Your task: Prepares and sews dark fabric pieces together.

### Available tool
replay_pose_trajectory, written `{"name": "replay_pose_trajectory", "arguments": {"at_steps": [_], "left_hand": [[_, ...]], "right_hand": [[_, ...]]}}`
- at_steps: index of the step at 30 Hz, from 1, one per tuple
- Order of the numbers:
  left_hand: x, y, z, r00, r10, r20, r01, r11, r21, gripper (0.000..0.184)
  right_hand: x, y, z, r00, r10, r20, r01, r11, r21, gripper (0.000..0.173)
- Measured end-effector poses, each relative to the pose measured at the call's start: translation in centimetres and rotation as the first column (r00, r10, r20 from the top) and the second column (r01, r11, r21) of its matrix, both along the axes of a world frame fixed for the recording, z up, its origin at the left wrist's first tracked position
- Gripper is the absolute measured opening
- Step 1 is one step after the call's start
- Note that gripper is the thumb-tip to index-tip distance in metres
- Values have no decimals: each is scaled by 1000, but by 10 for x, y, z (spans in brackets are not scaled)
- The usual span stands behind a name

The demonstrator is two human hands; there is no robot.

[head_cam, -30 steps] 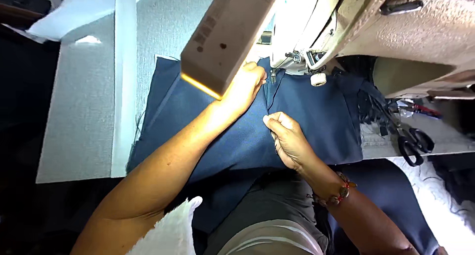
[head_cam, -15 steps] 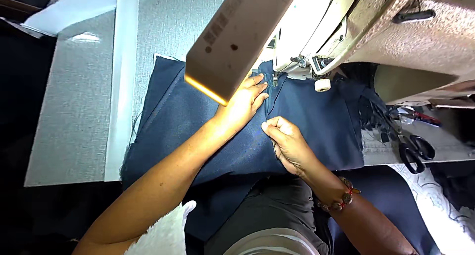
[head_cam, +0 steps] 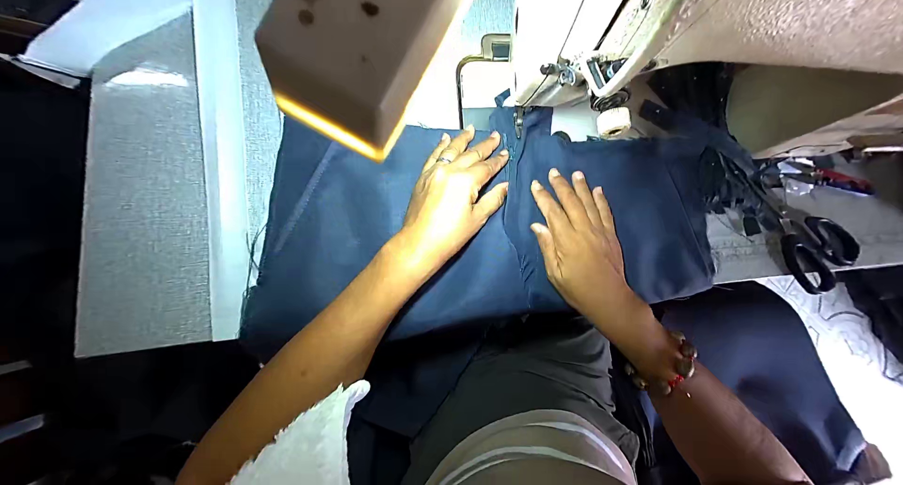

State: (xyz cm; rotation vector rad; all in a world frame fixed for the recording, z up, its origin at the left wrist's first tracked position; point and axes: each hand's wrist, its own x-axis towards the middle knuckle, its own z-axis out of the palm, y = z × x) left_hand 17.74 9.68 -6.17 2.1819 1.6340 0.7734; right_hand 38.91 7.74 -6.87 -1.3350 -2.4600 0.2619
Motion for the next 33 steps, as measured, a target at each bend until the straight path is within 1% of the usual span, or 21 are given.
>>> {"name": "replay_pose_trajectory", "arguments": {"at_steps": [4,8,10,11,13,15,16,20,33], "left_hand": [[18,-33,0,1000,-7,0,7,1000,2,38],[33,-44,-2,999,-13,-33,14,1000,28,38],[37,-44,-3,999,-14,-29,15,1000,25,37],[38,-43,-3,1000,-15,-25,15,1000,22,37],[38,-42,-3,1000,-17,-26,17,999,28,37],[37,-42,-3,999,-19,-31,20,999,31,37],[37,-42,-3,999,-19,-34,20,999,36,37],[37,-41,-5,999,-18,-49,21,998,51,37],[35,-45,-4,998,-39,-45,41,999,36,36]], "right_hand": [[13,-36,-5,999,-37,-11,37,998,40,47],[22,-51,-4,997,-77,31,74,995,74,47],[20,-50,5,994,-97,42,95,994,46,46],[17,-47,11,995,-100,22,99,995,16,44],[9,-35,18,994,-88,-71,86,996,-30,40],[0,-21,14,983,-66,-170,61,998,-33,41],[-4,-15,10,980,-58,-191,53,998,-31,42],[-8,-8,0,988,-50,-147,52,999,13,43],[-8,-9,0,993,-56,-105,57,998,9,45]]}}
